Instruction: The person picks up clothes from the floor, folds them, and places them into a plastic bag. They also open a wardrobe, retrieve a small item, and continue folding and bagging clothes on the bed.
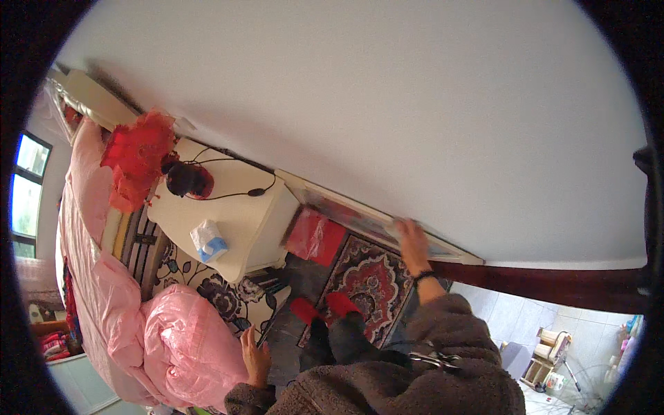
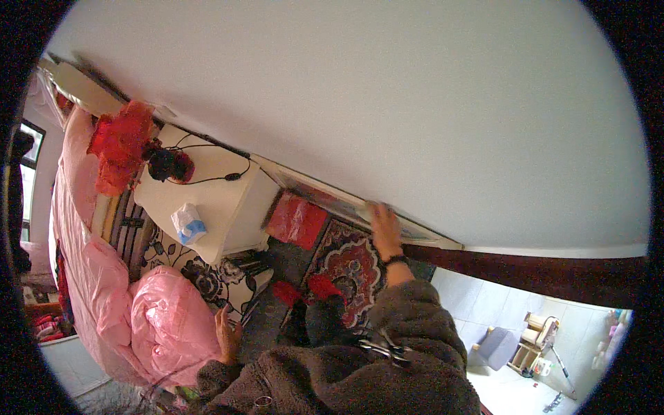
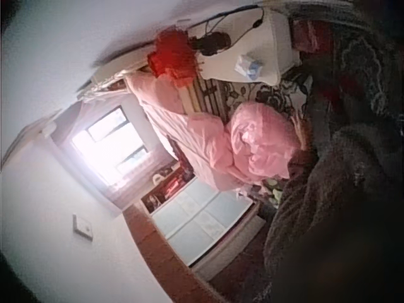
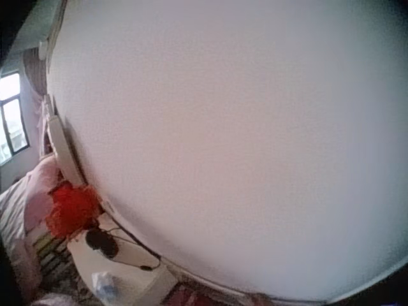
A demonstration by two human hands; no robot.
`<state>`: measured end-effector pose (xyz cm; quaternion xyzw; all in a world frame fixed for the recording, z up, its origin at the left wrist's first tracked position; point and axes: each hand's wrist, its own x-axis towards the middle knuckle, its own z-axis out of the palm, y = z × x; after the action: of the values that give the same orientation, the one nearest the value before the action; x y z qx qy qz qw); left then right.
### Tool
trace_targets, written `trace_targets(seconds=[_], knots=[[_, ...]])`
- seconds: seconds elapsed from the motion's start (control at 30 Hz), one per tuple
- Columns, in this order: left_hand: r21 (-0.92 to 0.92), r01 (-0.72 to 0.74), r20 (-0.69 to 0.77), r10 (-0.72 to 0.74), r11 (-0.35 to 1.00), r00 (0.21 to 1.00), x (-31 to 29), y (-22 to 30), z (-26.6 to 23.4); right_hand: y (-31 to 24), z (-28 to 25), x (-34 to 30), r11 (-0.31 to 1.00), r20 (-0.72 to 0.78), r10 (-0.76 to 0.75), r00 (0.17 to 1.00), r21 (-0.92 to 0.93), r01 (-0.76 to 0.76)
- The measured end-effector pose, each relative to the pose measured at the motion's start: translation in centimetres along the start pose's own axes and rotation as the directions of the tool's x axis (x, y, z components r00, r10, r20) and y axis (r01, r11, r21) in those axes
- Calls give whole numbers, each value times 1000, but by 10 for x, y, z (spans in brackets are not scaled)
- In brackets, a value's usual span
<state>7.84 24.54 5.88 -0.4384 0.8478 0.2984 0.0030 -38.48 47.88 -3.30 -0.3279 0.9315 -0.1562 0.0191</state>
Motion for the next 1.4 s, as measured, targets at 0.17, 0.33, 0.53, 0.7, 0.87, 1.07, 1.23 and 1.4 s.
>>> trace_targets(seconds=[0.17, 0.33, 0.53, 0.7, 0.87, 1.07, 1.23, 1.4], knots=[[1, 3, 55, -3, 1000, 998, -14, 8, 10, 110, -36, -93, 945, -126, 185, 974, -249, -212], [21, 16, 27, -16, 1000, 1000, -31, 8, 3, 165, -57, -135, 669, -7, 631, 776, -503, -548], [-101, 146, -110, -157, 984, 982, -63, -3, -14, 126, -38, -135, 717, -95, 696, 712, 26, -697], [-209, 43, -248, -96, 977, 964, -91, -1, -20, -44, 15, -75, -102, 786, 214, 580, 608, -787], [-308, 5, -406, -136, 951, 904, -140, -14, -56, -287, -9, -72, -126, 638, -687, 347, 366, -922], [-793, -100, -467, -493, 601, 734, -252, -60, -99, -472, -50, -189, 193, 372, -924, 85, 648, -736], [-895, -353, -445, -607, 274, 658, -351, -102, -106, -544, -41, -321, 78, -18, -991, -130, 709, -701], [-831, -284, -554, -753, 478, 355, -407, -118, -81, -598, -42, -428, -136, -24, -860, -510, 973, 185]])
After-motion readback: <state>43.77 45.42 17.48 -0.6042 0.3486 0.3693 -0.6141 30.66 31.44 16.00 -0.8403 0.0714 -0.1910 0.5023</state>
